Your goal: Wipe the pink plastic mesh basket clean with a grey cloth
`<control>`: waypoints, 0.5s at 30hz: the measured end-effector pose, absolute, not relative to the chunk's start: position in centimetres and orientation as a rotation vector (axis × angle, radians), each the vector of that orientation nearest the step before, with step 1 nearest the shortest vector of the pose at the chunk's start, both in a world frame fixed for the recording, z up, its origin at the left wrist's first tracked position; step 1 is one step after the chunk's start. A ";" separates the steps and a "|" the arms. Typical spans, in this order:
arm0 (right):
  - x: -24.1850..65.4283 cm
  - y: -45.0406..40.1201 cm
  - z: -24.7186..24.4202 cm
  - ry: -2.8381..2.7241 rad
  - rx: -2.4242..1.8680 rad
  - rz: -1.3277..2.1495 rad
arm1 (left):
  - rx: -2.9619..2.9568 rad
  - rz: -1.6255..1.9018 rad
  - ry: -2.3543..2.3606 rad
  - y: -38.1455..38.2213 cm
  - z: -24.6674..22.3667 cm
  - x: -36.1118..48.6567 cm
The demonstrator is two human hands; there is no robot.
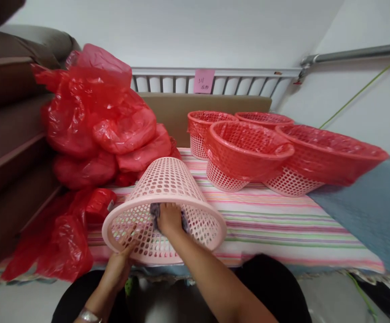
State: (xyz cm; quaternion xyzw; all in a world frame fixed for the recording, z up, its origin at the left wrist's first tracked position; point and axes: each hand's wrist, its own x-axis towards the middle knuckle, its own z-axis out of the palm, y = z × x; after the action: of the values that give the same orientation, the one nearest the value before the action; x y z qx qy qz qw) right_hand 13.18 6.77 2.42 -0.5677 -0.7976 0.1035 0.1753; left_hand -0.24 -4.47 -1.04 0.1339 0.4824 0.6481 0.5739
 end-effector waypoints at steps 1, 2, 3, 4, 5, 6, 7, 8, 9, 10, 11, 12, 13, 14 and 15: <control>13.4 4.9 2.1 -2.364 -1.607 0.282 | 0.308 1.522 1.108 -4.7 -1.0 -0.1; 13.8 3.0 1.8 -2.413 -1.590 0.271 | 0.300 1.527 1.084 -5.0 -1.0 0.1; 14.4 1.2 1.5 -2.430 -1.564 0.265 | 0.291 1.532 1.063 -5.3 -1.2 0.4; 15.0 -0.3 1.2 -2.436 -1.551 0.286 | 0.282 1.536 1.040 -5.7 -1.4 0.8; 15.7 -1.6 1.1 -2.432 -1.562 0.316 | 0.273 1.537 1.017 -6.0 -1.7 1.4; 16.4 -2.5 1.0 -2.412 -1.594 0.343 | 0.263 1.538 0.989 -6.4 -2.2 2.0; 16.9 -3.1 1.0 -2.388 -1.631 0.367 | 0.251 1.532 0.970 -6.7 -2.7 2.7; 17.3 -3.3 1.0 -2.359 -1.665 0.380 | 0.249 1.529 0.955 -6.9 -3.2 3.3; 17.5 -3.3 1.0 -2.331 -1.683 0.380 | 0.247 1.526 0.948 -7.1 -3.6 3.8; 17.6 -2.9 0.9 -2.307 -1.685 0.372 | 0.241 1.522 0.954 -7.1 -4.0 4.2; 17.4 -2.3 0.9 -2.287 -1.681 0.358 | 0.236 1.521 0.967 -7.1 -4.3 4.5; 17.2 -1.5 0.8 -2.268 -1.671 0.337 | 0.231 1.516 0.983 -6.9 -4.6 4.7; 16.9 -0.4 0.7 -2.235 -1.661 0.312 | 0.227 1.507 0.997 -6.8 -4.7 4.8; 16.5 1.0 0.6 -2.191 -1.655 0.285 | 0.223 1.493 1.010 -6.6 -4.8 4.9; 16.3 2.4 0.5 -2.142 -1.651 0.260 | 0.221 1.478 1.018 -6.4 -4.9 4.9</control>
State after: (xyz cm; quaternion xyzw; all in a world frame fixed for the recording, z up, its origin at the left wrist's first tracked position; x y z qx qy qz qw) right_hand 16.28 2.44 0.55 -0.5941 -0.7707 0.0935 0.2105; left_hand 4.91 -6.39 -4.91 0.0959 0.4425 0.6424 0.6184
